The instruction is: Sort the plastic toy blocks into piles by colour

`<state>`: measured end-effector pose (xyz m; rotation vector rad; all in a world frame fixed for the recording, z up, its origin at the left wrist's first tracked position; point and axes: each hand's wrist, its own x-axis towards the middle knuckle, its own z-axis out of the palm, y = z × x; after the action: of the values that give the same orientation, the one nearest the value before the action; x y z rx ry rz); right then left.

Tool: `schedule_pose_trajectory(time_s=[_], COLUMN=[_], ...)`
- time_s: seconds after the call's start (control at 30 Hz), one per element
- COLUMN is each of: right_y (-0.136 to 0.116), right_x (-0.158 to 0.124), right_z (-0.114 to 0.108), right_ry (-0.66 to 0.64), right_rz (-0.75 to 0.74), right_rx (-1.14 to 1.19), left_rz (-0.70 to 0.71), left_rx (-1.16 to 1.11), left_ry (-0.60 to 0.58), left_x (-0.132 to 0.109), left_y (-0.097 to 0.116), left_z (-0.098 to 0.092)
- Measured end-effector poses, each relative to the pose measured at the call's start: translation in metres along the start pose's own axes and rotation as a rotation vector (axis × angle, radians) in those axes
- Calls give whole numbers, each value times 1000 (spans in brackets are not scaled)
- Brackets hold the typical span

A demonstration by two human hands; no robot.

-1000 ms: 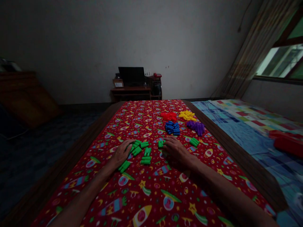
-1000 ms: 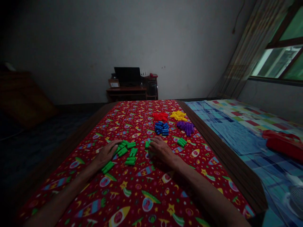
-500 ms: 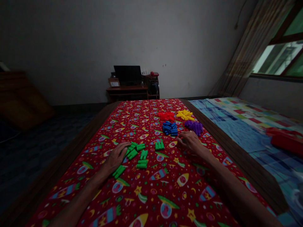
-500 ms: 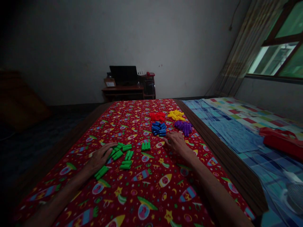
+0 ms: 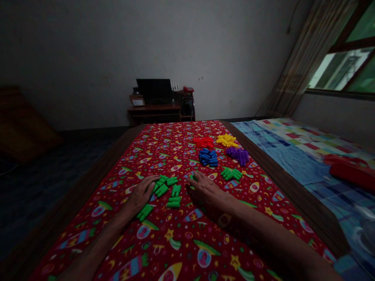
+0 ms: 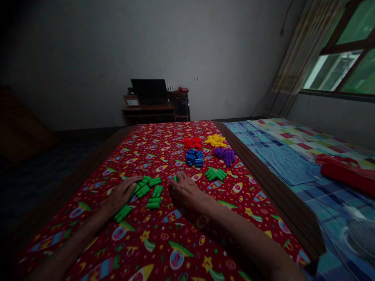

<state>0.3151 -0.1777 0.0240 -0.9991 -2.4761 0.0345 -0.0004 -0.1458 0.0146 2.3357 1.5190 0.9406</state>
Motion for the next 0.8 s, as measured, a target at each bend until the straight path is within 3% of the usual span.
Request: schedule_pose_trajectory(time_s=[0.1,0.23,0.47,0.57,0.67,0.8], right_y=[-2,14,70,87,96,88], right_x=[3,2,-4,-10,-15,-11], right_z=[0,-24,-82,-96,-103,-106], right_ry=[-81,-29,-36,-121,-239,-86], right_rz=[-26,-8,342,473,438,393], right_rx=[5,23,-148,-192,-132,-94], left_rz=[3,7,-4,-7,-12,3], left_rx=[9,-2,-6,1,5,1], left_ry=[0,13,8,-4,-8,-27], left_x=[0,-1,-2,-2,-2,-2], left_y=[3,3,5,7,8,9], left_z=[-1,-1,-1,-3,-4,-2])
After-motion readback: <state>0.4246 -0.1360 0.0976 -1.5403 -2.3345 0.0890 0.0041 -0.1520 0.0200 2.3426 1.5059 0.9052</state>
